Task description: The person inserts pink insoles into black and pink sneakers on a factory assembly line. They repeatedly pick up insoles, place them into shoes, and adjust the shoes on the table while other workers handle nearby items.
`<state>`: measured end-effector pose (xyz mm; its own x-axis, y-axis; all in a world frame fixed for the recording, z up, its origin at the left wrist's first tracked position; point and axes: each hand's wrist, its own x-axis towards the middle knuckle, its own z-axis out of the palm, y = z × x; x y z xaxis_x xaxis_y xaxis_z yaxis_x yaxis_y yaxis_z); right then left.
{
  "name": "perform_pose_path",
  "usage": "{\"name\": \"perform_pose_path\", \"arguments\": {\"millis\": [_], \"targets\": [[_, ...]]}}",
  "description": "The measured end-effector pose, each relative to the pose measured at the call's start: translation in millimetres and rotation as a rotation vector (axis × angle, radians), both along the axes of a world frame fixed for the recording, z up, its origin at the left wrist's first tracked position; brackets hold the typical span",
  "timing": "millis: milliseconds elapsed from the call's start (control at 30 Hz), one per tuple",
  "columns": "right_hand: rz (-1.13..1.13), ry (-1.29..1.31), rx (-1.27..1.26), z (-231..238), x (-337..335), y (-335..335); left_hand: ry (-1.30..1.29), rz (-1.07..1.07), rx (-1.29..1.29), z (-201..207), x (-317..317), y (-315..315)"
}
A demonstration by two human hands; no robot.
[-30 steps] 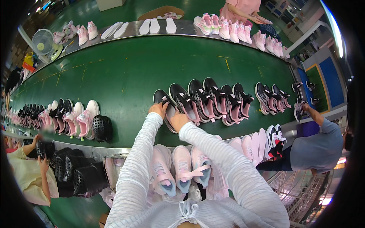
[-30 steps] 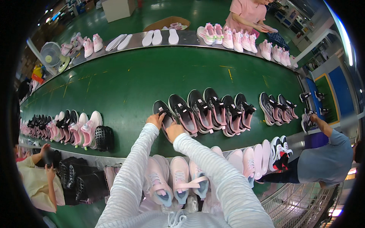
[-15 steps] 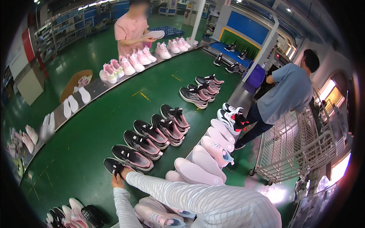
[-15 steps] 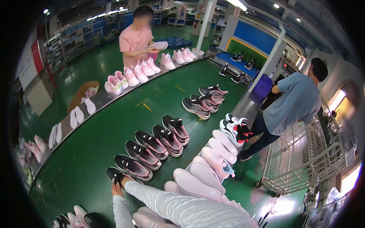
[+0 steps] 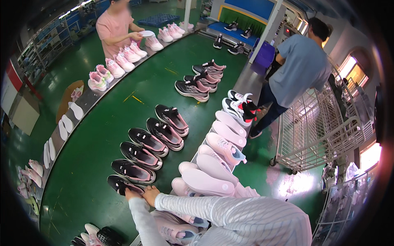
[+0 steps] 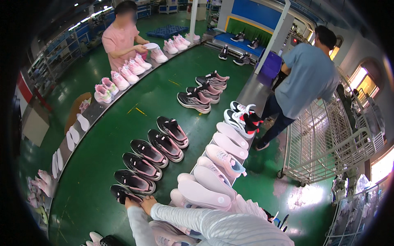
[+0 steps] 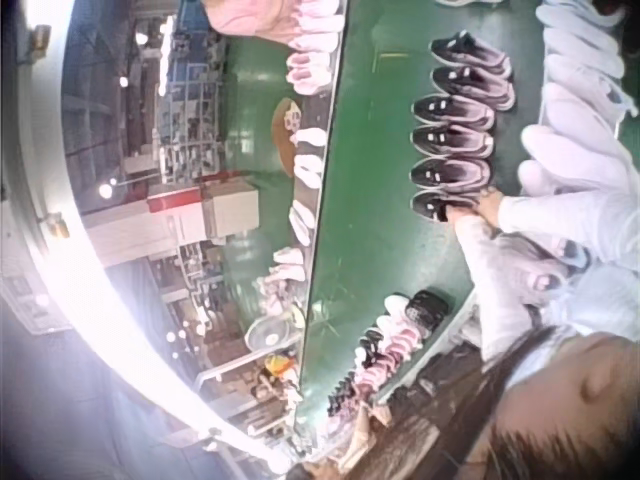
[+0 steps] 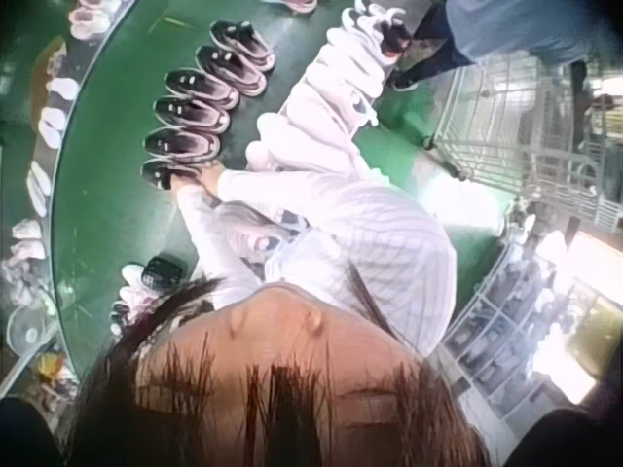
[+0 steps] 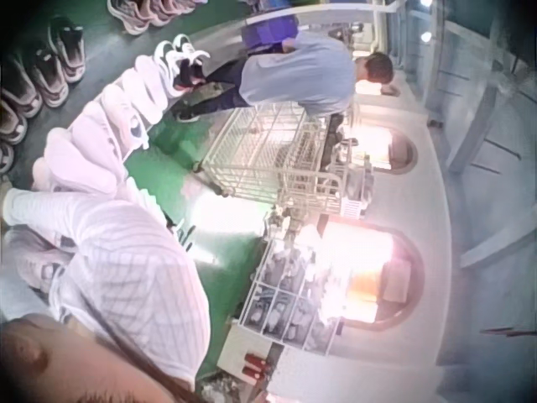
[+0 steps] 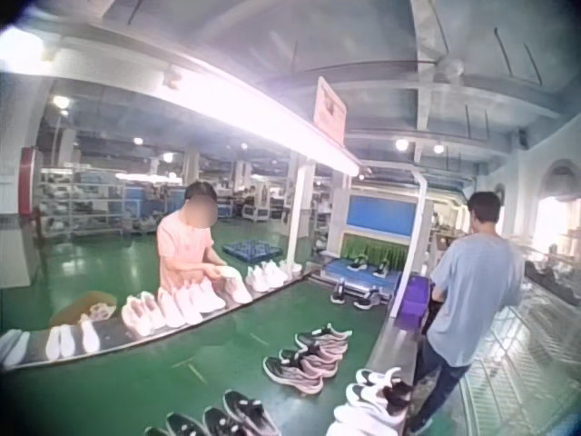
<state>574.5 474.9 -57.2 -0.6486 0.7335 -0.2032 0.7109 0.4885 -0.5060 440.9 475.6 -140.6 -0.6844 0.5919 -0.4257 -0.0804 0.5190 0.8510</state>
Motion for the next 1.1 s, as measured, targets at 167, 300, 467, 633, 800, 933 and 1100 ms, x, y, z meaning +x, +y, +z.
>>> {"name": "perform_pose_path", "arguments": {"millis": [167, 300, 467, 633, 800, 933, 1100], "targets": [[0.045, 0.06, 0.075, -22.3, -4.8, 2.2, 0.766, -0.46, -0.64, 6.2, 1.9, 36.6], [-0.005, 0.057, 0.039, -28.0, -19.6, -0.9, 0.792, -0.524, -0.696, 9.7, -6.3, 26.3], [-0.082, 0.008, -0.138, -30.0, -29.8, 6.4, 0.793, -0.604, -0.767, 23.7, 0.2, 16.2], [0.378, -0.012, -0.39, 96.8, 43.5, 74.6, 0.764, -0.647, -0.857, 39.0, -4.8, 4.4], [-0.435, 0.207, 0.081, 111.7, 230.1, 195.1, 0.757, -0.767, -0.968, 83.9, 8.9, 2.3], [-0.681, -0.462, 0.205, -26.5, 445.6, 241.9, 0.892, -0.647, -0.558, 118.5, 64.3, 29.3], [-0.653, -0.408, -0.012, -38.5, 457.7, 230.8, 1.223, -0.532, -0.524, 73.3, 90.1, 30.3]]}}
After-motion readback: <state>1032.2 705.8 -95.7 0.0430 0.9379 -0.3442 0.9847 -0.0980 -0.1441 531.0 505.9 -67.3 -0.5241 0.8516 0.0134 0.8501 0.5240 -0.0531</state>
